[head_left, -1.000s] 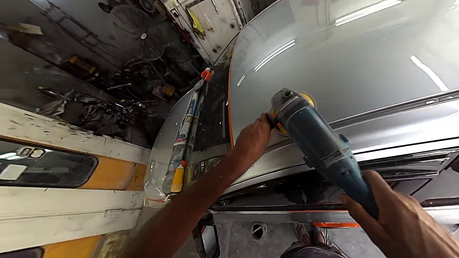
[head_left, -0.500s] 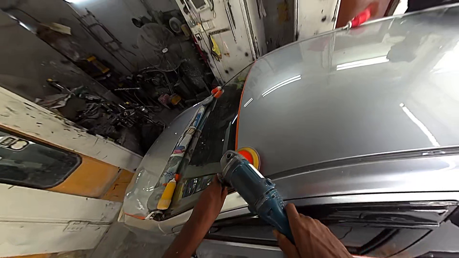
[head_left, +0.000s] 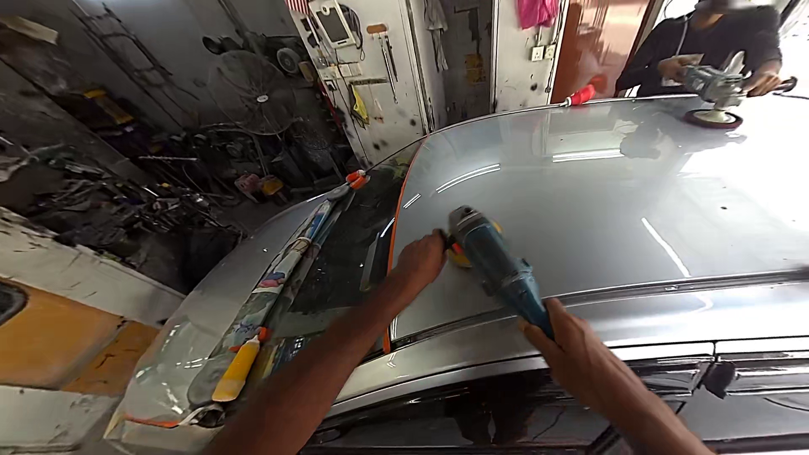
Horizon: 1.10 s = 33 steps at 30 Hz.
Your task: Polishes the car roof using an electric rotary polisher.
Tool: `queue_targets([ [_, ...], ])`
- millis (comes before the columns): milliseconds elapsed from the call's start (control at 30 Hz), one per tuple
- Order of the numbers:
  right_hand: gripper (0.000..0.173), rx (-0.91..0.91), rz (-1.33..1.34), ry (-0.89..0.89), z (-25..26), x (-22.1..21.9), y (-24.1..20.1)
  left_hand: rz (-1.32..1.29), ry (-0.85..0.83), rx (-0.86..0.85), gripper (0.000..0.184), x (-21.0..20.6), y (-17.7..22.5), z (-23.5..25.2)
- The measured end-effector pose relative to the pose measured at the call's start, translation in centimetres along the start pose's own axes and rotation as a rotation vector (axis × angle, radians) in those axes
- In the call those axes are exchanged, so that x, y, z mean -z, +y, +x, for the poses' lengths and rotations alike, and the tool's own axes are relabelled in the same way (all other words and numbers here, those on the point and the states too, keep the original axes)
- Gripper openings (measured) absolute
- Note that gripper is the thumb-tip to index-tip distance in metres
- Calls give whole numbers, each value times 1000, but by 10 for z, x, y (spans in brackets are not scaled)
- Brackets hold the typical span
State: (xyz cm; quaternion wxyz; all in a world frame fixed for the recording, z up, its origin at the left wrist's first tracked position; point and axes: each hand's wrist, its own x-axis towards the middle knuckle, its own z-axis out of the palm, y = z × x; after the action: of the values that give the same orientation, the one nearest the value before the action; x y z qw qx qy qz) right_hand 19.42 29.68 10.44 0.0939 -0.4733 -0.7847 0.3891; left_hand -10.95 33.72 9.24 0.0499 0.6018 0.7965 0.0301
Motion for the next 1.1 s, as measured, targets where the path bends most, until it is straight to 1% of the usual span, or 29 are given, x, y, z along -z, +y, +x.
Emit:
queue_targets([
  [67,38,-83,108,40,-4,25,17,-3,59,-99,47,10,34,19],
  [100,38,-113,158,72,-7,36,28,-18,96,-147,50,15,49,22],
  [167,39,-149,220,163,-12,60,48,-85,222,-241,57,19,73,17],
  [200,38,-160,255,210,-14,72,57,-135,297,-285,58,17,78,9],
  [267,36,-185,308,288,-17,94,76,-240,407,-345,55,4,76,-13],
  [300,36,-203,326,325,-17,104,84,-282,441,-346,53,-6,69,-25],
  [367,36,-252,367,381,-16,125,98,-331,486,-301,51,-33,40,-51],
  [467,37,-311,383,453,-7,152,119,-345,540,-158,51,-88,-26,-91],
  [567,37,-353,397,495,6,168,125,-351,608,9,53,-132,-85,-145],
  [667,38,-369,385,499,20,172,118,-374,652,120,57,-158,-118,-195],
  [733,37,-359,384,488,25,167,113,-401,677,165,57,-167,-127,-221],
  [800,36,-340,378,458,32,162,102,-408,715,185,57,-173,-128,-232],
  [867,36,-322,381,404,36,151,94,-412,736,175,56,-175,-125,-233],
  [933,36,-288,357,332,43,141,79,-422,765,147,55,-172,-118,-224],
  [1100,39,-187,261,154,56,100,44,-433,827,85,54,-149,-105,-200],
])
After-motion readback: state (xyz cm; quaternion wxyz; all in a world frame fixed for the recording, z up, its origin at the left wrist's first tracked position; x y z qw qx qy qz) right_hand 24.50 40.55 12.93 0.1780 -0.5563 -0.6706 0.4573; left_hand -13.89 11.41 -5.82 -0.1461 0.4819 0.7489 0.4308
